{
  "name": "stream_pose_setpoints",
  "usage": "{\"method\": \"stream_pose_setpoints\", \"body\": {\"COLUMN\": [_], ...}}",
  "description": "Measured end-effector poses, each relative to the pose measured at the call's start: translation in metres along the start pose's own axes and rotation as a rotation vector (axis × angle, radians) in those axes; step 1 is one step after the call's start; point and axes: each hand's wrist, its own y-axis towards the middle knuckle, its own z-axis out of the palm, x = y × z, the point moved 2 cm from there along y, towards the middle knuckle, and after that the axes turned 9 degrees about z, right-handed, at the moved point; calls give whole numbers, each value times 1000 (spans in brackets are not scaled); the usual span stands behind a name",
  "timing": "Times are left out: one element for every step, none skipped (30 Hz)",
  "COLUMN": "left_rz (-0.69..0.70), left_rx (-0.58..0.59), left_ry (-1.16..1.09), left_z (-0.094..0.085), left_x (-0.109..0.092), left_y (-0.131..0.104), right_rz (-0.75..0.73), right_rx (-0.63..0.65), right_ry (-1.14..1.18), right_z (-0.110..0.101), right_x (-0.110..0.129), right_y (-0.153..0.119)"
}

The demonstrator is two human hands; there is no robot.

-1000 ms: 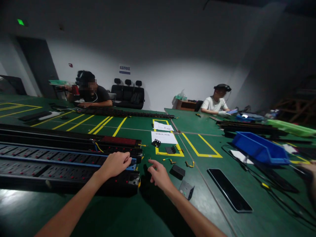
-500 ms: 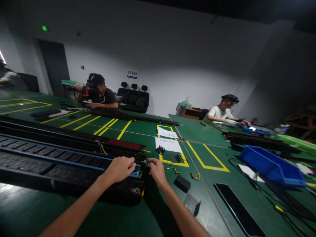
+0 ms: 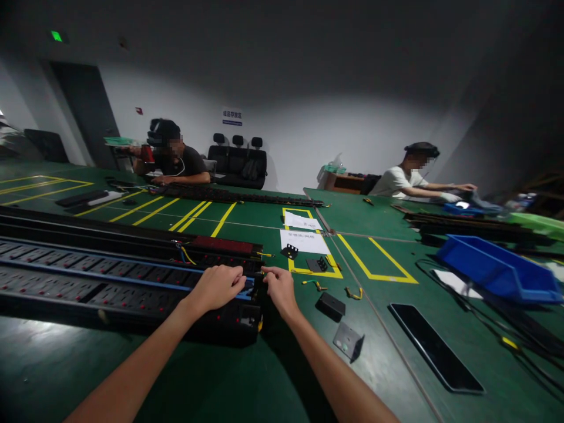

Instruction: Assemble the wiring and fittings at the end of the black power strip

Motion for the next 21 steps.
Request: {"method": "stream_pose_setpoints", "body": {"left_rz": [-5,-8,-7,-6,-3,-1,0,0,1,4,9,15,22,26,27,26,25,26,28,29,29], "left_rx": [5,9,11,13,15,18,21,25,26,24,21,17,14,12,12,13,16,18,21,23,26], "left_ry": [-2,-2,-1,2,6,10,14,20,26,34,42,49,56,61,63,64,64,64,63,62,62], "left_z": [-1,-2,-2,-3,-3,-3,-3,-3,-2,-2,-2,-1,-1,-1,0,0,0,0,-1,-1,-1], "left_x": [-1,-1,-1,-2,-2,-2,-1,-1,-1,-1,0,0,0,1,1,1,2,2,2,2,2], "left_y": [0,0,0,0,0,1,1,1,2,2,2,3,3,4,4,4,4,4,5,5,5], "right_rz": [-8,-23,-43,-61,-76,-88,-99,-108,-114,-117,-117,-115,-114,-118,-126,-135,-142,-144,-142,-138,-135], "right_rx": [1,0,-4,-8,-13,-19,-26,-30,-33,-33,-32,-33,-39,-49,-64,-82,-102,-121,-139,-158,-174], "right_ry": [6,6,2,-5,-14,-25,-37,-49,-58,-63,-66,-70,-76,-85,-96,-108,-115,-117,-115,-112,-111], "right_z": [0,0,1,1,1,1,0,0,0,0,-1,-1,-1,-2,-2,-3,-4,-4,-5,-5,-6], "right_x": [-1,-2,-3,-3,-3,-3,-3,-2,-1,-1,0,0,1,2,2,3,4,4,5,5,5], "right_y": [0,0,0,-1,-2,-2,-3,-4,-4,-4,-4,-4,-4,-5,-5,-6,-6,-7,-8,-9,-9]}}
